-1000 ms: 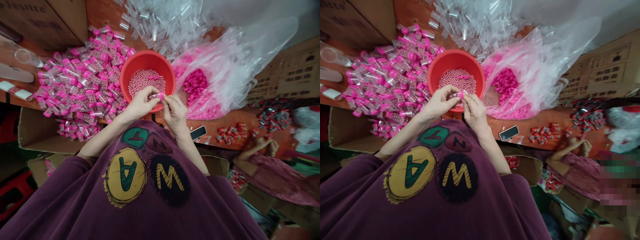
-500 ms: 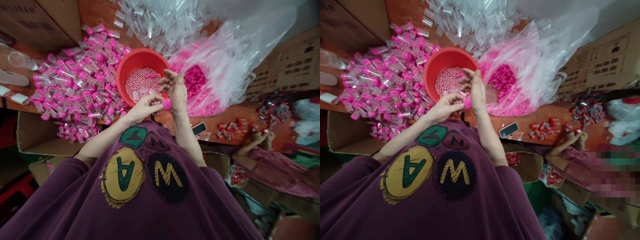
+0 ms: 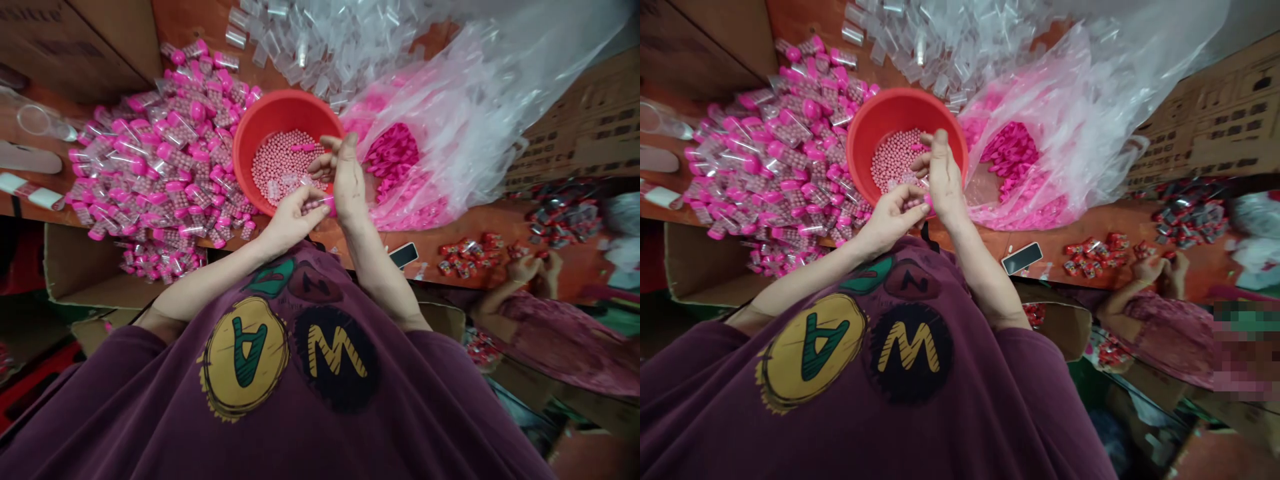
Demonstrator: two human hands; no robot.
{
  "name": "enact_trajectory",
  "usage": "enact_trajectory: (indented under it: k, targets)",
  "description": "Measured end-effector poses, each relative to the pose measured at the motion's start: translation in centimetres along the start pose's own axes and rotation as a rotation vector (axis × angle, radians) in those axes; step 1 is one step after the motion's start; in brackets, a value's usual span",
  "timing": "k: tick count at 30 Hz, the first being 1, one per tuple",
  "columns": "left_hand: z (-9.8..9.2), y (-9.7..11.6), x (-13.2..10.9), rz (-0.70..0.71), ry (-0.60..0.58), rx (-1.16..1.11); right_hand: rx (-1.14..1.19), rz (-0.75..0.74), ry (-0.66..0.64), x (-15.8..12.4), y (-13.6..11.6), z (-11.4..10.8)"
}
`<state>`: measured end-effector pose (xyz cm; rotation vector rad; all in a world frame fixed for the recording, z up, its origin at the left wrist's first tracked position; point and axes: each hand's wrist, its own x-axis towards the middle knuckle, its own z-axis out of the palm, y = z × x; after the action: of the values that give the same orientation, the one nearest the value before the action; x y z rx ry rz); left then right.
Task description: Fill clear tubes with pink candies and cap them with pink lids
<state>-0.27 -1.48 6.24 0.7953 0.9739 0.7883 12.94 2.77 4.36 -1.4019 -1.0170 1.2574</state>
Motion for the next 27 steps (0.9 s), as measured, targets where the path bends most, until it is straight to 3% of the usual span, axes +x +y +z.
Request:
enact_trajectory:
  k: [2, 4, 7, 9, 12, 16, 20, 23, 25, 27]
  targets:
    - [-1.4, -1.7, 1.4, -0.096, 0.023, -0.079, 0.069, 0.094, 0.039, 0.7, 3.0, -0.6]
    - [-3.1, -3.2, 2.6, -0.162, 0.107, -0.112, -0.058, -0.007, 0.05, 0.2, 5.5, -1.3]
    - [-4.8, -4.6, 3.7, -0.212, 0.247, -0.174, -0.463, -0.162, -0.218, -2.1, 7.2, -2.0]
    - [-5.0, -5.2, 3.9, -0.233, 0.266, -0.24, -0.721, -0.177, -0.322, -3.4, 7.4, -1.9]
    - [-4.3, -6.1, 3.9, -0.257, 0.28, -0.269, -1.009, -0.153, -0.321, -4.2, 7.3, -1.1]
    - [-3.9, -7.3, 3.8, -0.408, 0.305, -0.115, -1.213, -0.156, -0.431, -4.1, 8.2, -0.3]
    - [-4.8, -8.1, 3.9, -0.461, 0.377, -0.032, -1.181, -0.058, -0.51, -4.1, 10.0, 1.2]
    - [-6.8, -7.7, 4.0, -0.429, 0.451, -0.016, -0.95, -0.007, -0.539, -3.3, 11.1, 2.6]
    - [-9.3, -6.8, 3.7, -0.3, 0.528, 0.021, -0.725, 0.006, -0.557, -1.4, 11.7, 2.9]
    - [-12.6, -5.6, 2.9, -0.063, 0.662, 0.142, -0.633, 0.032, -0.468, 1.8, 12.3, 2.4]
